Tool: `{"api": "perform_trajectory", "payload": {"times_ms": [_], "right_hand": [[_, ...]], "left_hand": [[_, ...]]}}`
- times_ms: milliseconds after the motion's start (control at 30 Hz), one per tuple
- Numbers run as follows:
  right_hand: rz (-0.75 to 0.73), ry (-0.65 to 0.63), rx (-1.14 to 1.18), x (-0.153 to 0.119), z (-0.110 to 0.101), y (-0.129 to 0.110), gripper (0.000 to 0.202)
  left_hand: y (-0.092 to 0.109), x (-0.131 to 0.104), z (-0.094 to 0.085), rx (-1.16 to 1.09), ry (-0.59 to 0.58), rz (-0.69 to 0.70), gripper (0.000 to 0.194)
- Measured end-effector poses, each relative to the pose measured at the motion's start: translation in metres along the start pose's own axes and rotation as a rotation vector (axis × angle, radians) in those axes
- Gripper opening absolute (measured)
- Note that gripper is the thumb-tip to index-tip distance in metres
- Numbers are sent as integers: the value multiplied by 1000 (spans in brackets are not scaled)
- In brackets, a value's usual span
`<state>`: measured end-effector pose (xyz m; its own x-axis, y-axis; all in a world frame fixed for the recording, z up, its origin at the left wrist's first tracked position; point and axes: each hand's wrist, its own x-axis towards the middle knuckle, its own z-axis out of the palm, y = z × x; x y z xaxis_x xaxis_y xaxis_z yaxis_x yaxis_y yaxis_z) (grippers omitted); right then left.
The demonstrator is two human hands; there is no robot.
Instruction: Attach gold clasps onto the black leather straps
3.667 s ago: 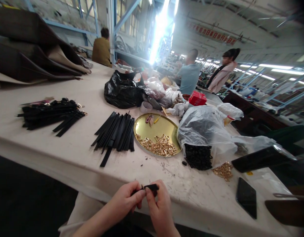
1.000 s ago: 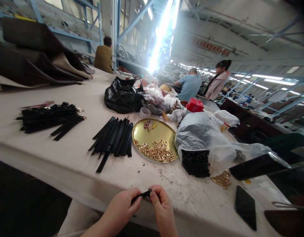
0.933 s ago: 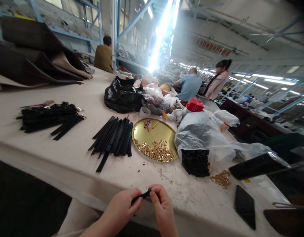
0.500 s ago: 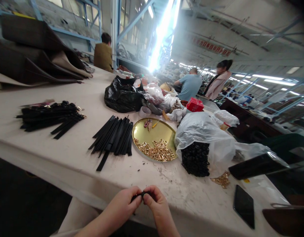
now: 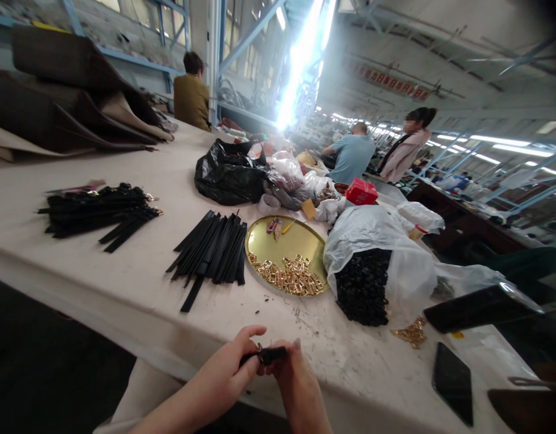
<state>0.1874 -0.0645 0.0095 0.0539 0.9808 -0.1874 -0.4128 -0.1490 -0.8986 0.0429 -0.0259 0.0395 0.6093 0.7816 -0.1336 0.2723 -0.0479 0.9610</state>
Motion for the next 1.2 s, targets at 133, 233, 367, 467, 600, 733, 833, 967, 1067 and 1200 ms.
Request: {"api": "perform_trajectory", "payload": {"times_ms": [133,233,367,467,600,733,833,967,1067,1200], "right_hand": [[80,-55,-93,1,-1,-2,32],[86,-129,-160,0,0,-5,38],[101,-104,-57,-2,0,-6,30],[219,-115,17,-4,-2,-4,28],[282,-143,50,-5,-6,-2,27],[290,-200,90,-8,-8,-3,27],[281,-212,75,-9,-8,-6,30],[105,-53,-138,-4,-8,-6,29],[-15,119,-422,1,-10,-1,26],[-72,195,-505,2,-9,4,19]], "left_hand": [[2,-2,-1,-12,-7,-39,40],[0,-1,-1,36,39,-81,40],[-3,-1,-1,110,63,-153,32],[-4,-3,0,116,42,-144,16],[-7,-3,3,160,76,-155,10],[-10,-3,5,163,78,-154,11],[-8,-3,8,81,23,-136,11],[-7,-5,11,80,4,-123,9],[-12,-4,12,68,-3,-136,8],[-22,-3,14,-141,-50,-200,22]]}}
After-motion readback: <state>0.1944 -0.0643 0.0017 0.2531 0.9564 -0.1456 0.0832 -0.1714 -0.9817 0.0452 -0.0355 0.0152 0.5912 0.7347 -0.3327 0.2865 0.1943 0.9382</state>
